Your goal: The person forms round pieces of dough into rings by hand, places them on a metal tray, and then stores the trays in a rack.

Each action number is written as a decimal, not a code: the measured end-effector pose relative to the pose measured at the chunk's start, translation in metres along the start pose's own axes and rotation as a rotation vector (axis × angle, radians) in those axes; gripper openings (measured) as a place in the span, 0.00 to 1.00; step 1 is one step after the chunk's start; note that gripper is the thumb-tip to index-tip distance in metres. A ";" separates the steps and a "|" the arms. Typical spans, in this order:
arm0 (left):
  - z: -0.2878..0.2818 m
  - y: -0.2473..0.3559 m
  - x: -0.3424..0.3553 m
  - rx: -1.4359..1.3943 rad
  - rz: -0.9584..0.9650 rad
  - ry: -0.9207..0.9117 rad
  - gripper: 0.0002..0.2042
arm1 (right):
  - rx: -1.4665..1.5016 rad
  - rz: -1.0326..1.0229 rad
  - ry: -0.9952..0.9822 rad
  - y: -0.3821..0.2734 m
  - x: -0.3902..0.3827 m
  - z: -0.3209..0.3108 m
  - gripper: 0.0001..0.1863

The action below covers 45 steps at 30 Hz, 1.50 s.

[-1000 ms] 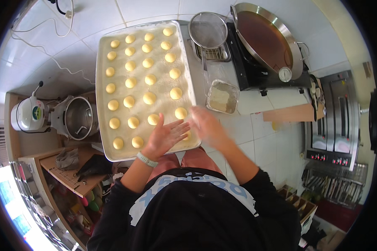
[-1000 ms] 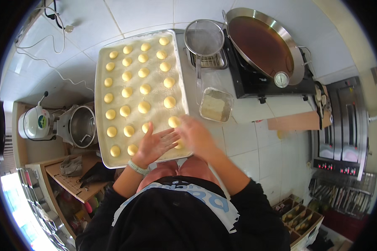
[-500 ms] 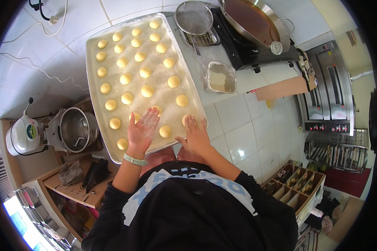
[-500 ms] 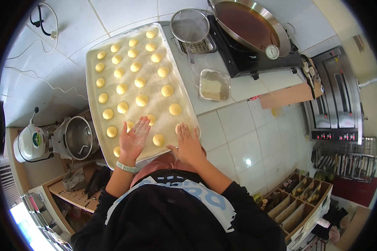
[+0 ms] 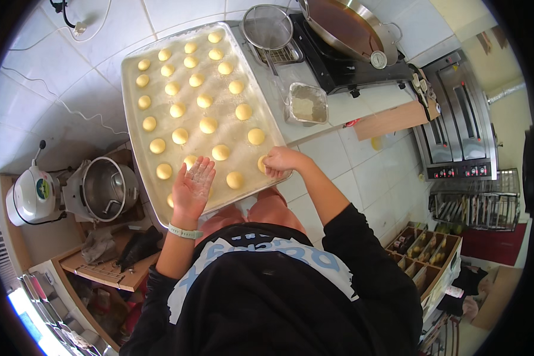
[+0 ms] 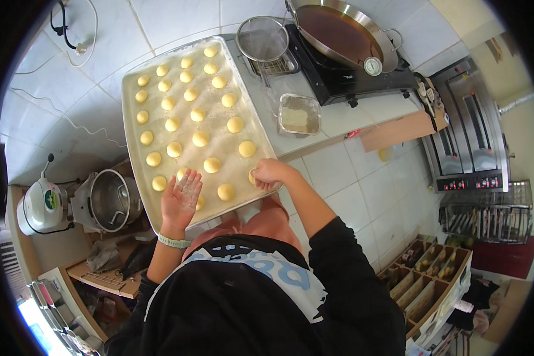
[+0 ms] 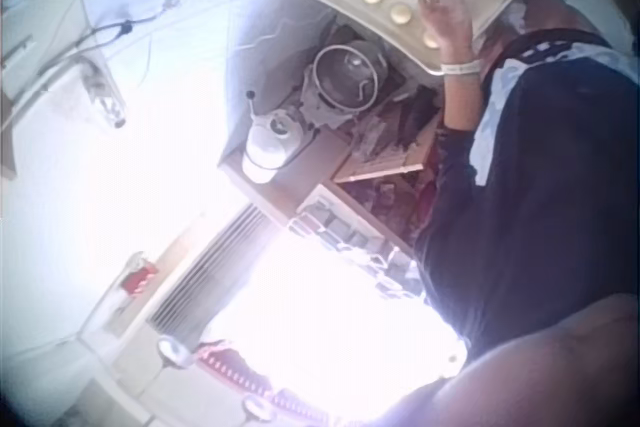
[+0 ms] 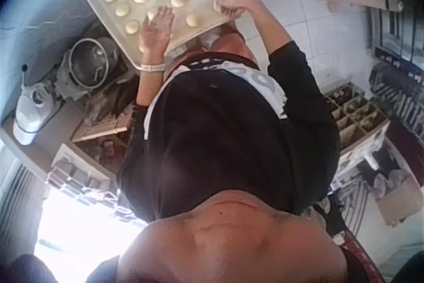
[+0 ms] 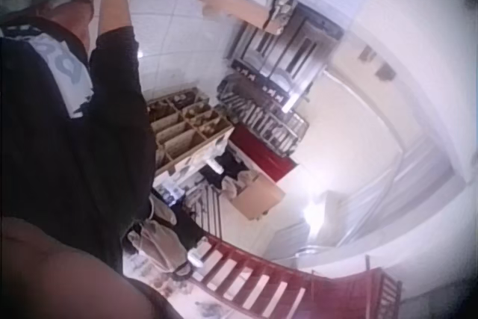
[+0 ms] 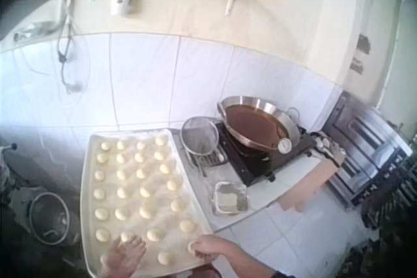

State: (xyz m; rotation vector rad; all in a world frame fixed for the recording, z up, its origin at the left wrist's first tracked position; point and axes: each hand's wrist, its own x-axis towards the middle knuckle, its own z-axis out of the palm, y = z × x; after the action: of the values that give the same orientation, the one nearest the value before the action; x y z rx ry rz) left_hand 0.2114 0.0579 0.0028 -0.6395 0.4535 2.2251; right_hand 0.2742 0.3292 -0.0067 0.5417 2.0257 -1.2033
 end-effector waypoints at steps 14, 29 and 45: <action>-0.017 0.001 -0.011 -0.006 0.029 -0.018 0.18 | 0.166 0.101 -0.178 0.010 0.036 0.006 0.23; -0.025 0.005 -0.017 -0.003 0.060 -0.045 0.16 | -0.068 -0.313 0.528 0.015 -0.002 0.004 0.11; -0.019 0.011 -0.013 -0.057 0.012 -0.092 0.14 | -0.855 -0.332 0.704 0.030 -0.036 0.047 0.13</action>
State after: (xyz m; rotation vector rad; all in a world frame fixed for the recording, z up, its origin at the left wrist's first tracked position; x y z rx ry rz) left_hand 0.2161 0.0342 -0.0039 -0.5624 0.3497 2.2748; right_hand 0.3348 0.3030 -0.0121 0.1956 3.0346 -0.1797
